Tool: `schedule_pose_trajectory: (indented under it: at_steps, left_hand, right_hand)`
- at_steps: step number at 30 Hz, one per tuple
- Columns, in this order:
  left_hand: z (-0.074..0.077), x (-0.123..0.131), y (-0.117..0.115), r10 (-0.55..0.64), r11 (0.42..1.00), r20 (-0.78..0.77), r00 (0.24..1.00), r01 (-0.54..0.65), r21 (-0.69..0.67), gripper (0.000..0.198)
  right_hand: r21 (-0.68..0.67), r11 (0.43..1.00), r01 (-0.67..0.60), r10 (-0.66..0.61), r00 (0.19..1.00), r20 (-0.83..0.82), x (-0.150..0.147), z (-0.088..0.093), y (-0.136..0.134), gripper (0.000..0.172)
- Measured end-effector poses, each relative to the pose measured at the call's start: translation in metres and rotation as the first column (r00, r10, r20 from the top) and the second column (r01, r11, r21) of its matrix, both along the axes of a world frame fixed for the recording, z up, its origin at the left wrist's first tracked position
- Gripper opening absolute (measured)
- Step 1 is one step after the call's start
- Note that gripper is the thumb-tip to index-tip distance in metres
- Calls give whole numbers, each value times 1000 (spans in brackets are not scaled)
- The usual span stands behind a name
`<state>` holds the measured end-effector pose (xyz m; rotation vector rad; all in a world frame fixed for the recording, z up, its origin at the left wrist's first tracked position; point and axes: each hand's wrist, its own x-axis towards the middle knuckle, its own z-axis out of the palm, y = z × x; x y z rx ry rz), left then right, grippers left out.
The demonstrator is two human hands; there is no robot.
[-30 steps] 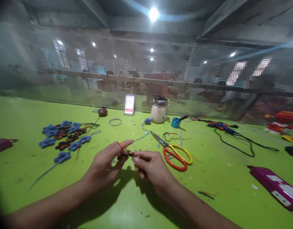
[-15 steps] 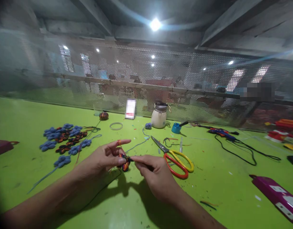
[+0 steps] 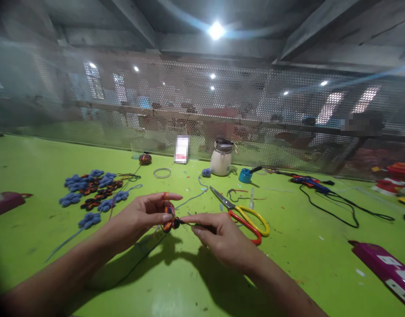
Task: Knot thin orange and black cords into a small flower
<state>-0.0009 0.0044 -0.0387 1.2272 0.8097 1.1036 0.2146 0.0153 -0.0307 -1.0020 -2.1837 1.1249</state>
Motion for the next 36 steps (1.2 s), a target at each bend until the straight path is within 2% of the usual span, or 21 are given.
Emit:
schedule_pose_trajectory:
  at_steps: [2, 4, 10, 14, 17, 20, 21, 23, 27, 29, 32, 33, 34, 36]
  left_hand:
    - [0, 0, 0, -11, 1000, -6, 1000, 11, -16, 39]
    - [0, -1, 0, -21, 999, -8, 1000, 21, -25, 39]
    - [-3, -2, 2, -69, 998, -36, 997, 68, -16, 37]
    - [-3, -2, 3, -55, 998, -85, 995, 52, -44, 30]
    - [-2, -1, 2, -48, 997, -83, 995, 43, -66, 25]
    - [-3, 2, 1, -53, 996, -35, 998, 50, -79, 11]
    - [-4, 3, 1, -56, 996, -13, 998, 55, -73, 6]
    - [-6, 5, 1, -73, 995, 34, 997, 75, -63, 11]
    - [-11, 7, 4, -77, 993, 105, 992, 85, -81, 17]
    - [-12, 6, 5, -61, 995, 112, 992, 70, -76, 33]
    - [-10, 6, 4, -61, 997, 91, 994, 65, -37, 84]
    - [-9, 5, 3, -64, 998, 85, 994, 66, -17, 93]
    - [-8, 5, 2, -66, 998, 77, 995, 66, 1, 96]
    - [-8, 6, 1, -64, 998, 63, 996, 63, 22, 89]
  right_hand:
    - [29, 1000, -6, 5, 1000, 21, 1, 1, 0, 34]
    - [138, 990, -11, 3, 998, 55, 1, 3, -1, 34]
    - [427, 900, -80, -22, 973, 229, 2, 6, -8, 45]
    - [486, 861, -151, -28, 940, 340, 5, 7, -10, 49]
    - [423, 894, -149, 33, 963, 269, 5, 10, -10, 44]
    - [289, 951, -114, 76, 987, 140, 3, 11, -9, 36]
    - [238, 967, -91, 70, 993, 95, 2, 10, -9, 34]
    - [140, 989, -36, 34, 999, 16, -1, 7, -6, 32]
    - [15, 999, 51, -49, 995, -83, -4, 1, -1, 33]
    - [-18, 998, 67, -68, 992, -105, -4, -1, 0, 32]
    - [-86, 994, 66, -77, 988, -134, -3, -2, 0, 32]
    - [-121, 991, 61, -79, 986, -150, -3, -2, 0, 33]
    - [-161, 985, 55, -82, 983, -166, -2, -3, 0, 34]
    - [-243, 969, 47, -98, 975, -201, -2, -4, 1, 37]
